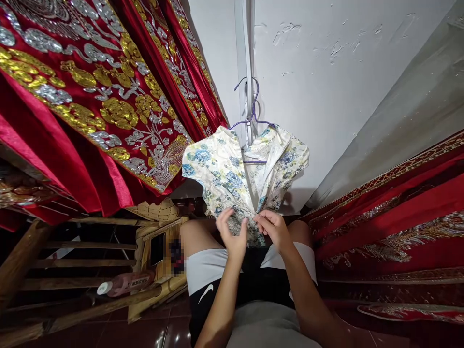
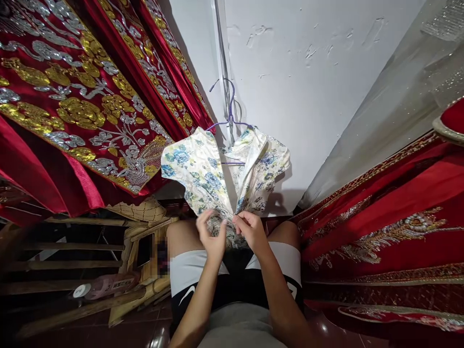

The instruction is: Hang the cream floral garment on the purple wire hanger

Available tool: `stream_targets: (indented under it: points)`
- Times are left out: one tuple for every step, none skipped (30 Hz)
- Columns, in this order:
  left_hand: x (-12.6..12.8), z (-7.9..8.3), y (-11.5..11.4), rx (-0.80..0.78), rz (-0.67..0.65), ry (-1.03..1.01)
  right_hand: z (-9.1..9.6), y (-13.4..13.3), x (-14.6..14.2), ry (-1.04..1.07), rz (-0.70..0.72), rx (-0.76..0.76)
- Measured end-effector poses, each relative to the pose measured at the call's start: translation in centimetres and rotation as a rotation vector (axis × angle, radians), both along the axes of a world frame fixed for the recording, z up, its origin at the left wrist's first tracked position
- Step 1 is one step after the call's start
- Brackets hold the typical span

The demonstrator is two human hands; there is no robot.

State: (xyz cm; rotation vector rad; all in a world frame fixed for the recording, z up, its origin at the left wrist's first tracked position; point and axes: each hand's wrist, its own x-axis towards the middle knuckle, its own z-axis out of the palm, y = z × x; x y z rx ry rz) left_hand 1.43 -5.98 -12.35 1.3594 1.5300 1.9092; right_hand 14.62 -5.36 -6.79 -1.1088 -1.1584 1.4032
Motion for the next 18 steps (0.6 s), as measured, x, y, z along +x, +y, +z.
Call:
stream_targets:
  points:
    - [0.6, 0.1, 0.0, -0.018, -0.12, 0.05, -0.1, 0.0, -0.2, -0.003, 0.003, 0.007]
    - [1.3, 0.1, 0.0, -0.048, -0.23, 0.078, -0.2, -0.1, -0.4, -0.004, 0.001, 0.012]
    - [1.8, 0.2, 0.1, -0.082, -0.309, 0.089, -0.4, -0.1, -0.4, -0.003, -0.007, 0.016]
    - [2.3, 0.1, 0.2, -0.112, -0.352, 0.087, -0.5, -0.1, -0.5, -0.002, -0.023, 0.019]
    - [2.7, 0.1, 0.4, -0.132, -0.37, 0.083, -0.5, 0.0, -0.4, -0.004, -0.041, 0.02]
    - [3.0, 0.1, 0.5, -0.14, -0.378, 0.08, -0.3, 0.2, -0.2, -0.008, -0.064, 0.021]
    - [3.2, 0.1, 0.7, -0.14, -0.387, 0.084, 0.0, 0.5, 0.1, -0.016, -0.088, 0.028]
    - [3.2, 0.0, 0.9, -0.136, -0.401, 0.092, 0.6, 1.0, 0.4, -0.028, -0.114, 0.045]
    - [3.2, 0.0, 1.1, -0.135, -0.42, 0.103, 1.5, 1.8, 0.7, -0.048, -0.143, 0.064]
    - [3.1, -0.1, 1.3, -0.136, -0.436, 0.114, 2.7, 2.8, 1.1, -0.066, -0.167, 0.087]
    - [3.1, -0.2, 1.5, -0.142, -0.449, 0.128, 4.1, 4.0, 1.3, -0.079, -0.19, 0.117]
    - [3.1, -0.4, 1.8, -0.151, -0.459, 0.144, 5.7, 5.4, 1.5, -0.09, -0.202, 0.118]
    - [3.1, -0.6, 2.0, -0.158, -0.467, 0.159, 7.5, 7.0, 1.6, -0.053, -0.183, 0.142]
    - [3.2, -0.8, 2.3, -0.165, -0.475, 0.173, 9.3, 8.5, 1.7, 0.004, -0.17, 0.194]
    - [3.3, -1.1, 2.5, -0.171, -0.487, 0.187, 10.9, 10.0, 1.6, 0.04, -0.162, 0.238]
    - [3.4, -1.4, 2.8, -0.177, -0.498, 0.199, 12.5, 11.2, 1.5, 0.067, -0.159, 0.281]
    - [3.5, -1.6, 3.1, -0.182, -0.508, 0.208, 13.7, 12.2, 1.4, 0.095, -0.176, 0.333]
    - [3.5, -1.7, 3.3, -0.188, -0.517, 0.217, 14.6, 12.8, 1.3, 0.106, -0.18, 0.37]
